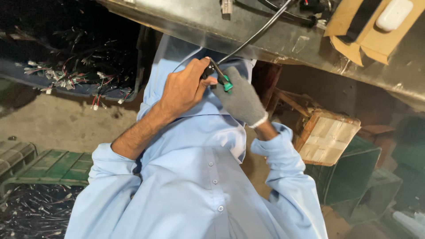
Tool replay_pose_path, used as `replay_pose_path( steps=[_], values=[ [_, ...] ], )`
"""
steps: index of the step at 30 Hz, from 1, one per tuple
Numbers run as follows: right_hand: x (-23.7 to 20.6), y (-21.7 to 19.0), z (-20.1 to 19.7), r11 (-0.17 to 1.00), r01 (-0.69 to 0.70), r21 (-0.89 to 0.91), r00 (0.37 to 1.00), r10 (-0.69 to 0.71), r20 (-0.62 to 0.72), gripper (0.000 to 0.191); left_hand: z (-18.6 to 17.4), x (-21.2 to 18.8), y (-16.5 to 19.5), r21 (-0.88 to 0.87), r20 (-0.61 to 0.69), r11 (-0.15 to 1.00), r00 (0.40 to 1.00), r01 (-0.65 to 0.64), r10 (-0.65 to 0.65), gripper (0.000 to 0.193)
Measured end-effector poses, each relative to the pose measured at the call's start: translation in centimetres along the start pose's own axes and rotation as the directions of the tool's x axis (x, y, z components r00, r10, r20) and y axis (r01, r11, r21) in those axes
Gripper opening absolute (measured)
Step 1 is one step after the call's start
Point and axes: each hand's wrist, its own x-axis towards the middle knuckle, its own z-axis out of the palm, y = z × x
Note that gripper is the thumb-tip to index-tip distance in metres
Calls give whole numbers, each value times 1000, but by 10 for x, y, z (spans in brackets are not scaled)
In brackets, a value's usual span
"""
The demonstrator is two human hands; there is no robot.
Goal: The person sits at a workbench attaching connectors to the ends of black cables, twisting exposed wire strands and pressing them into connector housings by hand, occasionally using pliers. Finished harnesses are placed on the bench with a growing pile of completed cables.
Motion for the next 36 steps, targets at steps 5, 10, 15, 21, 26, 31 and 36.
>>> replay_pose_path(
  steps=[5, 10, 15, 21, 26, 31, 36],
  values=[
    [12, 3, 13, 912, 195, 361, 981, -182, -69, 27, 0, 8, -4, -72, 10, 996, 998, 60, -59, 49],
    [-1, 1, -1, 923, 41, 382, 999, -44, -1, 30, -1, 2, -3, -48, -89, 998, 996, -33, 28, 52],
    [5, -11, 7, 983, 126, 133, 990, -115, -84, 35, -1, 9, -2, 54, -53, 999, 999, 6, -3, 46],
    [12, -9, 0, 928, 362, -83, 903, -372, -216, 37, -27, 1, -5, -489, 227, 850, 970, 195, -93, 42],
    [10, -10, -26, 795, 578, -181, 765, -606, -218, 44, -23, -24, -14, -589, -593, 777, 772, -222, -229, 44],
    [26, -14, -69, 693, 453, -561, 652, -687, -322, 45, -46, -12, -68, -480, -637, 875, 661, 63, -397, 81],
    [52, -14, -89, 626, 510, -590, 485, -776, -404, 62, -66, 2, -71, -50, -709, 976, 681, 210, -182, 61]
  ],
)
